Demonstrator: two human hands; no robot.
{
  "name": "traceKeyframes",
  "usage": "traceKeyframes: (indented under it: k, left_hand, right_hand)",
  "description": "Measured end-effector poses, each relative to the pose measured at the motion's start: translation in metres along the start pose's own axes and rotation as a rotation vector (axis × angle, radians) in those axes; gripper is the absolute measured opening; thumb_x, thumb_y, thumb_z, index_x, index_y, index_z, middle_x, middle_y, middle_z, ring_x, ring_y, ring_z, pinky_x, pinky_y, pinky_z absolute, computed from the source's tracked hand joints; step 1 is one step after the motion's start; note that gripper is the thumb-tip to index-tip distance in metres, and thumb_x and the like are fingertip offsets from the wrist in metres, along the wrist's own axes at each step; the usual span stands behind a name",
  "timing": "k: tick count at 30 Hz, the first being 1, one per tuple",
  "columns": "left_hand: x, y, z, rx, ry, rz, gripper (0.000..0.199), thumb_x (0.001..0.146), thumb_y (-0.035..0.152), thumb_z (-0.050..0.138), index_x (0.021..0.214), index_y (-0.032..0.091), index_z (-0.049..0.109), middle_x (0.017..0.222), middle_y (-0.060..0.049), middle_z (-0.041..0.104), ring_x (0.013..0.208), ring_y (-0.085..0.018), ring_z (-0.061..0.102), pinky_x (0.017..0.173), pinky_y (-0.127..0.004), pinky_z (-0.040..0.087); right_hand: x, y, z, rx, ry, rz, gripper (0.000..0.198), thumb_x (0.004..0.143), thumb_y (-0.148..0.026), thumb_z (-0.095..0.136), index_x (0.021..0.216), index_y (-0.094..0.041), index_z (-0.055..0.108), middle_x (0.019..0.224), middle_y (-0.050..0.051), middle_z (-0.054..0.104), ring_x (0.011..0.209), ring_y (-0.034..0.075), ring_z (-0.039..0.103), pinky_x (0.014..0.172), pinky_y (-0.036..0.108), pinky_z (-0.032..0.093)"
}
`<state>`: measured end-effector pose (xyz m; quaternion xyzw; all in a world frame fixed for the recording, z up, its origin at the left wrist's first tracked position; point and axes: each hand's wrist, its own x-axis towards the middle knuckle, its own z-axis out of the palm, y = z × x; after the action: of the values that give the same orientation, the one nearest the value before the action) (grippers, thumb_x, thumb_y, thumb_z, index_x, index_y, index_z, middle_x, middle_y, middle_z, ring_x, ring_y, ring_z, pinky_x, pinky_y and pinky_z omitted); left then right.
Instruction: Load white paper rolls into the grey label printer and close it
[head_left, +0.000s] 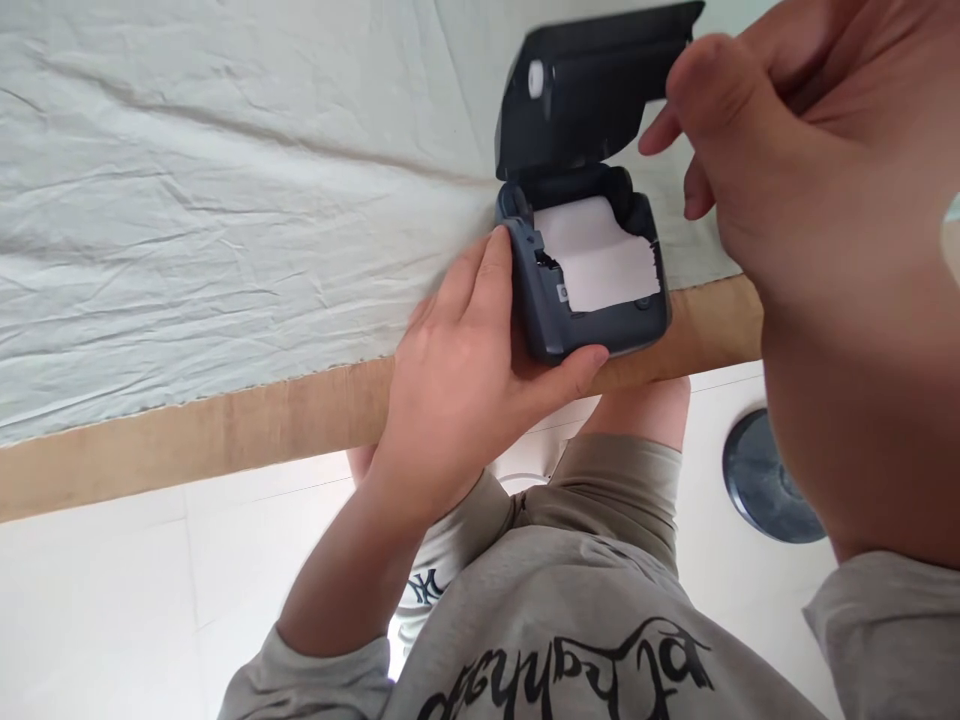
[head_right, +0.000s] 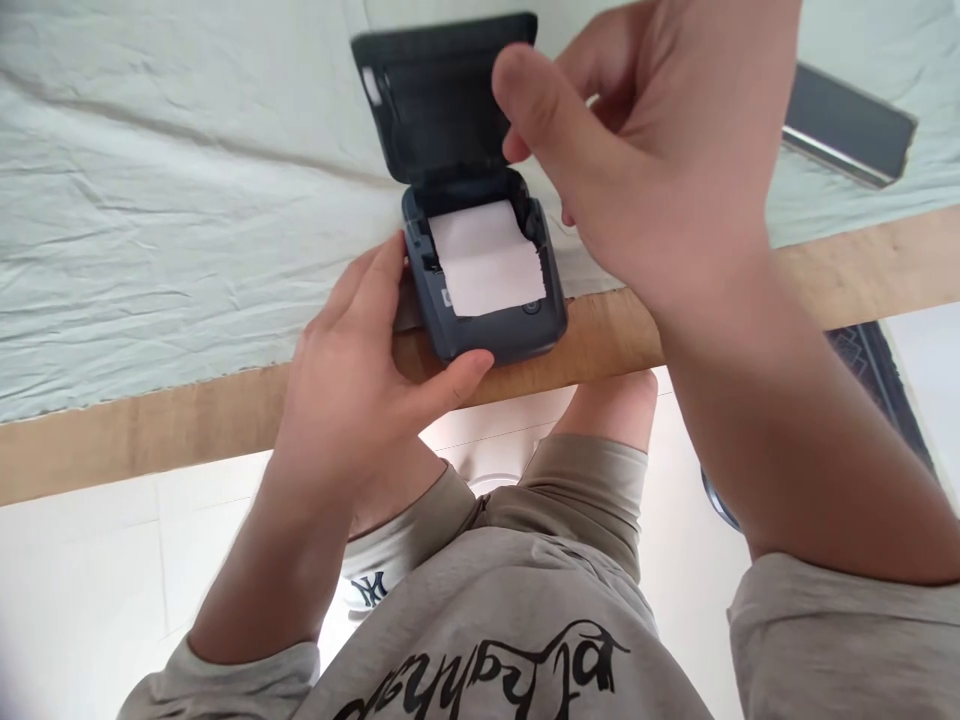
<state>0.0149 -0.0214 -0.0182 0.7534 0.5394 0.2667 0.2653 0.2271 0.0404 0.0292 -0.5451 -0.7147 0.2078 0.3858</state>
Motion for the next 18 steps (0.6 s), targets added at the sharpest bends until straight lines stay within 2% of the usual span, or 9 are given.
traceKeyframes:
  k: [2, 3, 6, 11, 13, 15, 17, 18]
  left_hand:
    - [0.000, -0.001, 0.000, 0.001, 0.003, 0.007, 0.083, 0.091, 0.062, 0.074, 0.161, 0.023, 0.050, 0.167, -0.013, 0.059, 0.151, -0.042, 0.059, 0.122, -0.057, 0.056]
    - [-0.001, -0.001, 0.000, 0.003, 0.005, 0.012, 0.083, 0.091, 0.062, 0.074, 0.161, 0.022, 0.050, 0.167, -0.013, 0.059, 0.152, -0.043, 0.059, 0.122, -0.057, 0.056]
    - [-0.001, -0.001, 0.000, 0.005, 0.001, 0.018, 0.084, 0.092, 0.063, 0.074, 0.161, 0.021, 0.050, 0.168, -0.014, 0.058, 0.154, -0.042, 0.058, 0.124, -0.055, 0.055]
    - [-0.001, -0.001, 0.000, 0.007, -0.005, 0.017, 0.084, 0.093, 0.064, 0.074, 0.162, 0.022, 0.049, 0.170, -0.013, 0.056, 0.155, -0.041, 0.057, 0.127, -0.056, 0.053]
    - [-0.001, -0.001, 0.000, 0.009, -0.002, 0.021, 0.085, 0.093, 0.064, 0.074, 0.163, 0.021, 0.049, 0.171, -0.014, 0.056, 0.156, -0.041, 0.056, 0.127, -0.056, 0.053]
    - [-0.002, -0.002, 0.000, 0.008, -0.005, 0.025, 0.086, 0.094, 0.065, 0.074, 0.163, 0.021, 0.049, 0.171, -0.014, 0.056, 0.156, -0.040, 0.057, 0.128, -0.055, 0.052]
    - [-0.002, -0.002, 0.000, 0.006, -0.011, 0.025, 0.086, 0.095, 0.068, 0.074, 0.162, 0.021, 0.049, 0.171, -0.014, 0.056, 0.155, -0.040, 0.057, 0.128, -0.054, 0.052]
    - [-0.002, -0.002, 0.000, 0.006, -0.012, 0.028, 0.086, 0.095, 0.069, 0.073, 0.162, 0.021, 0.049, 0.170, -0.014, 0.056, 0.155, -0.041, 0.057, 0.128, -0.054, 0.052]
  right_hand:
    - [0.001, 0.001, -0.001, -0.174, -0.023, -0.045, 0.038, 0.101, -0.047, 0.062, 0.116, -0.013, 0.069, 0.089, -0.004, 0.064, 0.067, -0.009, 0.047, 0.063, 0.015, 0.031]
    - [0.003, 0.002, -0.002, -0.262, -0.079, -0.062, 0.029, 0.100, -0.040, 0.063, 0.112, -0.014, 0.071, 0.087, -0.005, 0.065, 0.068, -0.008, 0.048, 0.064, 0.015, 0.031]
    - [0.018, 0.004, -0.007, -0.373, -0.351, -0.059, 0.011, 0.093, -0.026, 0.070, 0.100, -0.022, 0.077, 0.079, -0.008, 0.065, 0.069, -0.006, 0.052, 0.063, 0.015, 0.029]
    - [0.055, 0.004, -0.005, -0.571, -0.626, -0.068, 0.026, 0.077, -0.031, 0.090, 0.101, -0.029, 0.081, 0.077, -0.011, 0.066, 0.053, -0.004, 0.041, 0.047, 0.022, 0.024]
    - [0.059, 0.003, -0.003, -0.601, -0.661, -0.078, 0.032, 0.074, -0.029, 0.093, 0.104, -0.029, 0.081, 0.077, -0.010, 0.066, 0.053, -0.003, 0.041, 0.048, 0.022, 0.026]
    - [0.053, 0.004, -0.006, -0.610, -0.631, -0.113, 0.035, 0.077, -0.026, 0.090, 0.110, -0.029, 0.079, 0.080, -0.009, 0.067, 0.059, -0.004, 0.044, 0.050, 0.020, 0.025]
    - [0.040, 0.008, -0.012, -0.514, -0.551, -0.140, 0.036, 0.084, -0.028, 0.084, 0.118, -0.030, 0.077, 0.093, -0.008, 0.070, 0.065, -0.005, 0.048, 0.053, 0.018, 0.024]
    - [0.033, 0.012, -0.016, -0.368, -0.485, -0.145, 0.038, 0.086, -0.031, 0.082, 0.124, -0.032, 0.075, 0.102, -0.008, 0.072, 0.068, -0.005, 0.049, 0.054, 0.017, 0.027]
